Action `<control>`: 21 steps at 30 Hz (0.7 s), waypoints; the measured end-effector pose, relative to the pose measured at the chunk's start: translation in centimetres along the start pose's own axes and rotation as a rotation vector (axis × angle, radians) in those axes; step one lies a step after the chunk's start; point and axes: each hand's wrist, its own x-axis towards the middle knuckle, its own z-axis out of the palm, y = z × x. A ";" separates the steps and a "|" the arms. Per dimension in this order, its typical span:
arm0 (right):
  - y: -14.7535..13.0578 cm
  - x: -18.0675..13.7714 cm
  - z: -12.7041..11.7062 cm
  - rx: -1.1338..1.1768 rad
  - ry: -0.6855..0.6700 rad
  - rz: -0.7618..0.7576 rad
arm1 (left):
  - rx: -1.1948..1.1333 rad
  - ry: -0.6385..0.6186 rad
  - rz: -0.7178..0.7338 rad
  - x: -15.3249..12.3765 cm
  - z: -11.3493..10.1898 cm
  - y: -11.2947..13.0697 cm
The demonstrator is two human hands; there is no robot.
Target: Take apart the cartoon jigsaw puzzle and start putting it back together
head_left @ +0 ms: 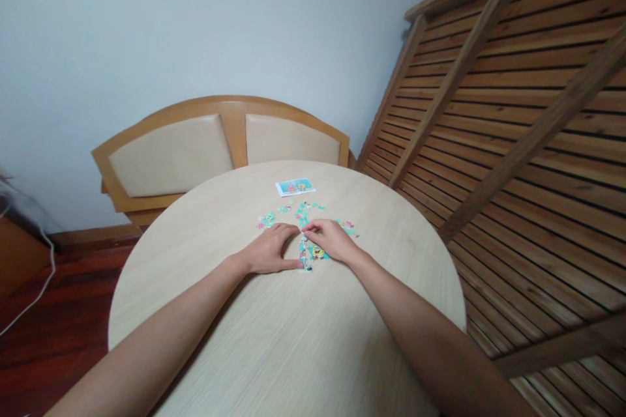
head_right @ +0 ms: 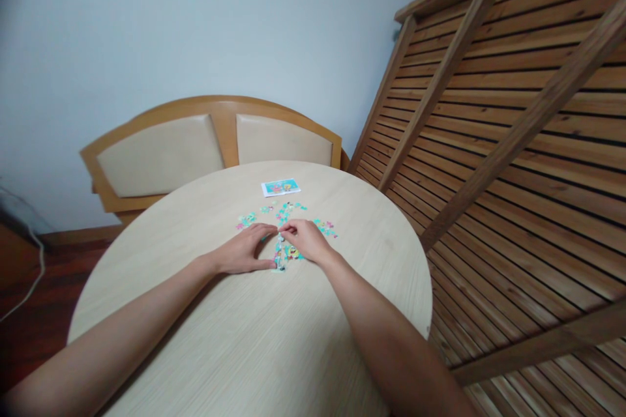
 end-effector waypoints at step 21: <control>-0.6 -0.1 -0.6 -0.375 -0.023 -0.128 | -0.041 -0.004 -0.018 -0.1 -0.4 0.1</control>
